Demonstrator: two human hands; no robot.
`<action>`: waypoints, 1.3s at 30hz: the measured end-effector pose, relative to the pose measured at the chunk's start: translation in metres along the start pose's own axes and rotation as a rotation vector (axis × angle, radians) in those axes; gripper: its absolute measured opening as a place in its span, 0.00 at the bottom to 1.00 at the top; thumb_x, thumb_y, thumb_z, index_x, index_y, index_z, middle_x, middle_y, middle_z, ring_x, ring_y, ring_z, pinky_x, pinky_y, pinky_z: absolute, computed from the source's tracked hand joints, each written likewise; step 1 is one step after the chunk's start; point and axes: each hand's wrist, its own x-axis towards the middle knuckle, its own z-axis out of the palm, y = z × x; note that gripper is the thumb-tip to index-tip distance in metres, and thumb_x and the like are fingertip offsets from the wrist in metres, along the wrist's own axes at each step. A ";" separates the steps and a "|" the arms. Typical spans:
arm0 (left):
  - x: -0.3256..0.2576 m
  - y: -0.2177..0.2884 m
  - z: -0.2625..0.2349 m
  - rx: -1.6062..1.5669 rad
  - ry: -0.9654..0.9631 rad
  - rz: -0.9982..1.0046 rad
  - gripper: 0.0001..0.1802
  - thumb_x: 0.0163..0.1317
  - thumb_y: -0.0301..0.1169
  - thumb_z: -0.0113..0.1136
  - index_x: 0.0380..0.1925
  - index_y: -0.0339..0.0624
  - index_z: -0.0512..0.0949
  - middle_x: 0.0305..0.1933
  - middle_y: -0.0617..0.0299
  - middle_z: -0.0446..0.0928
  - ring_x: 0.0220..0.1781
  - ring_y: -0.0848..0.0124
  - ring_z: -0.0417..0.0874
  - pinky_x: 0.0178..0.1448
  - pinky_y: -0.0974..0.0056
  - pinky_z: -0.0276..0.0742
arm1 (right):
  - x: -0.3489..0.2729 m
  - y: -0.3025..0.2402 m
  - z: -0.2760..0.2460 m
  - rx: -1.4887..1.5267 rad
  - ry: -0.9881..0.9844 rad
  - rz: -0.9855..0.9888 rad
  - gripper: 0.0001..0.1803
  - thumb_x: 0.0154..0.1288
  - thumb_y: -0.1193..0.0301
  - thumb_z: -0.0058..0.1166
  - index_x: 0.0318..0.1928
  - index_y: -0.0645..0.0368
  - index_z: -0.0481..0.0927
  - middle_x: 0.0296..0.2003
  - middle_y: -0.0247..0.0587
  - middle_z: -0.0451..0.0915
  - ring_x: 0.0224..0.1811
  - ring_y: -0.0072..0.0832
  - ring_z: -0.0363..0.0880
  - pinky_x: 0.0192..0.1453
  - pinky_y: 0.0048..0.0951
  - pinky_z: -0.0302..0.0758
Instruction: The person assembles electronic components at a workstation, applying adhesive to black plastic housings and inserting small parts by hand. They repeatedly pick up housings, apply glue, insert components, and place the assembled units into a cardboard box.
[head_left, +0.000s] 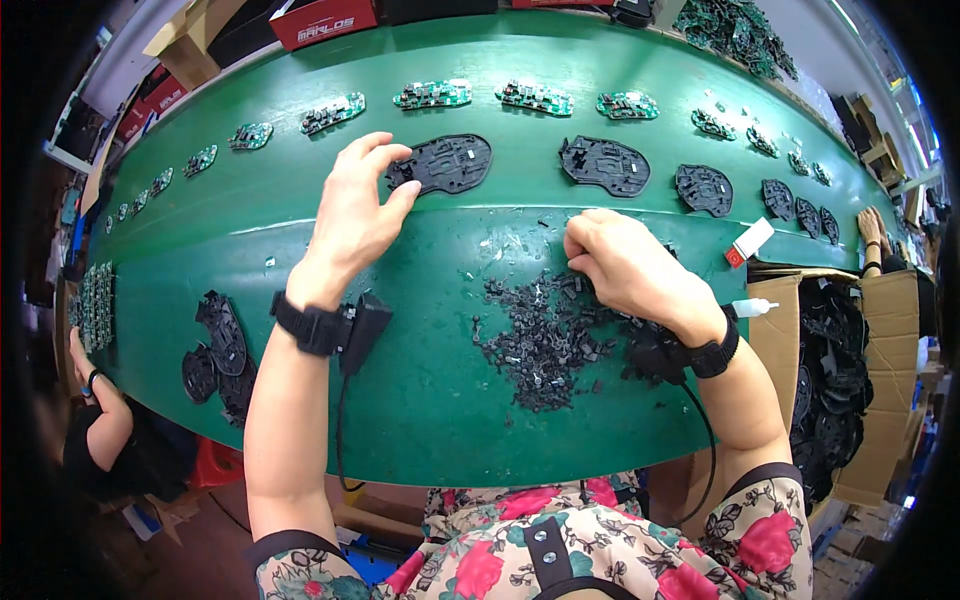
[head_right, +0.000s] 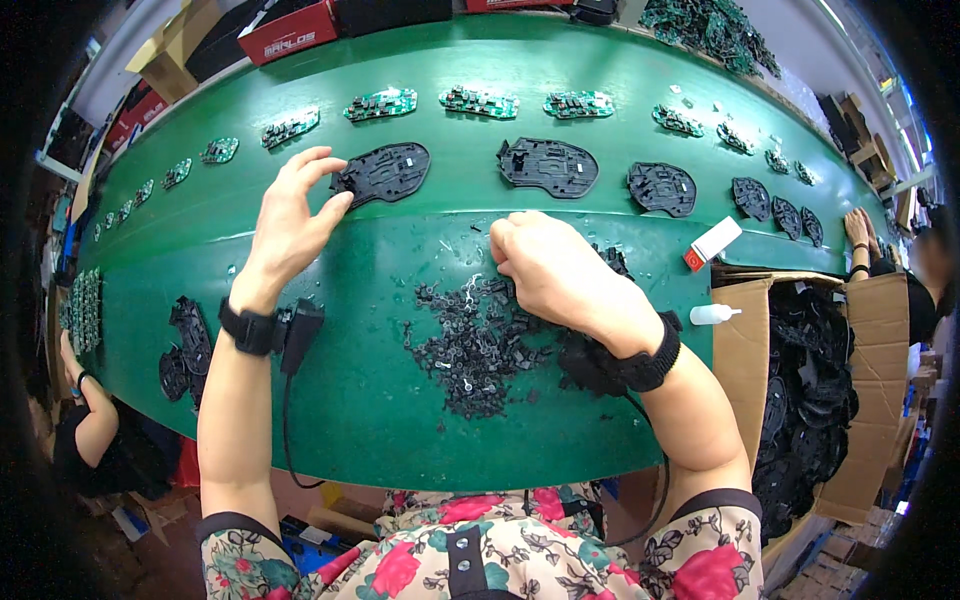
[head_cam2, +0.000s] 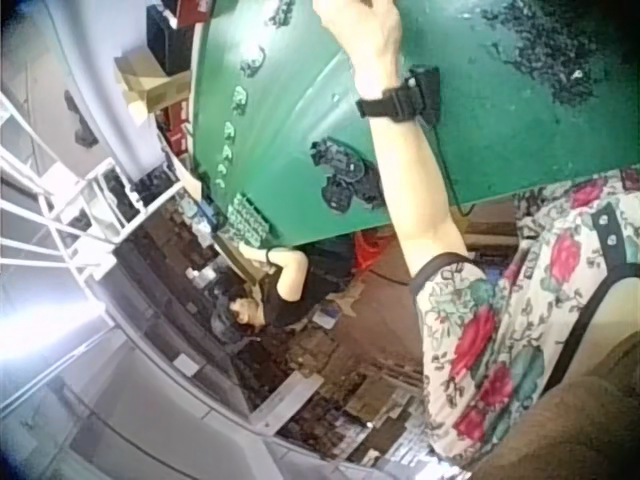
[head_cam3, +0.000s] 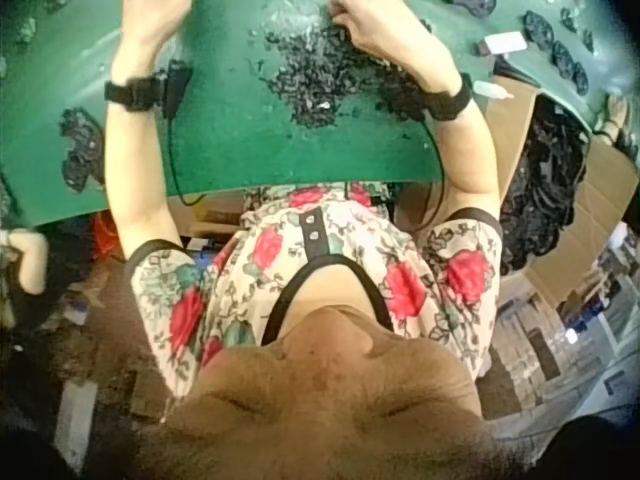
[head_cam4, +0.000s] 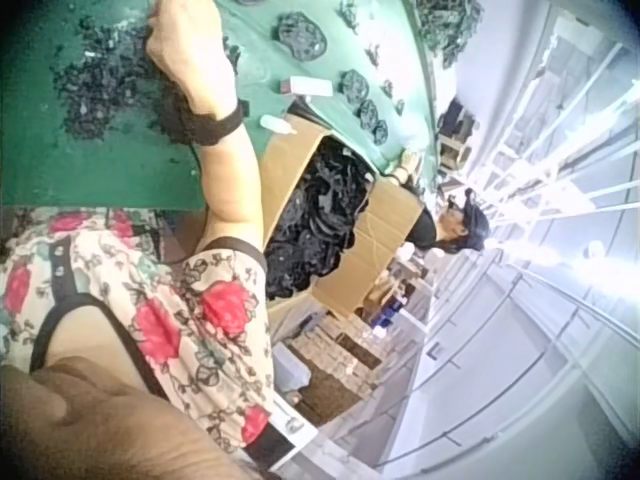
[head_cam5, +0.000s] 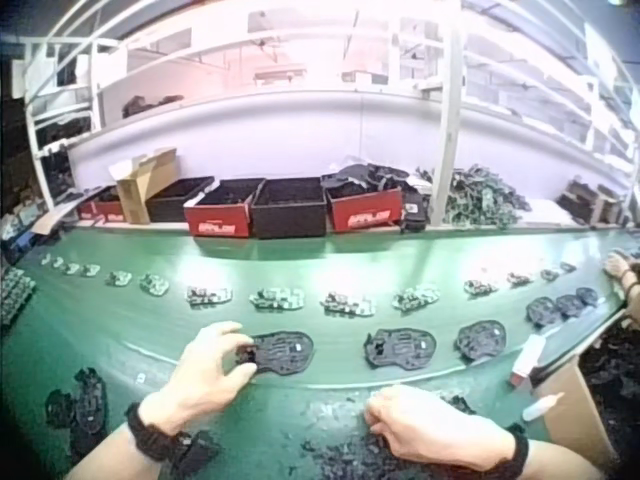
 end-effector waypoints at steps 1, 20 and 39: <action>-0.004 0.006 -0.008 -0.074 -0.007 -0.019 0.17 0.55 0.29 0.64 0.46 0.38 0.79 0.56 0.53 0.76 0.59 0.58 0.75 0.64 0.60 0.69 | -0.001 -0.003 -0.002 0.081 0.033 0.046 0.06 0.56 0.80 0.54 0.35 0.64 0.74 0.31 0.48 0.76 0.38 0.46 0.77 0.41 0.39 0.72; -0.066 0.091 0.008 -1.938 -0.332 -0.581 0.20 0.69 0.33 0.54 0.57 0.34 0.71 0.53 0.56 0.77 0.55 0.67 0.77 0.64 0.60 0.72 | 0.009 -0.081 0.012 0.457 0.560 -0.048 0.04 0.59 0.81 0.55 0.35 0.61 0.77 0.36 0.43 0.78 0.42 0.34 0.78 0.47 0.32 0.74; -0.023 0.050 0.000 -1.350 -0.130 -0.588 0.11 0.63 0.32 0.63 0.41 0.36 0.80 0.36 0.64 0.81 0.38 0.76 0.78 0.45 0.71 0.73 | 0.070 -0.068 0.013 0.608 0.412 0.186 0.11 0.56 0.69 0.59 0.35 0.65 0.84 0.30 0.45 0.84 0.31 0.26 0.80 0.39 0.28 0.76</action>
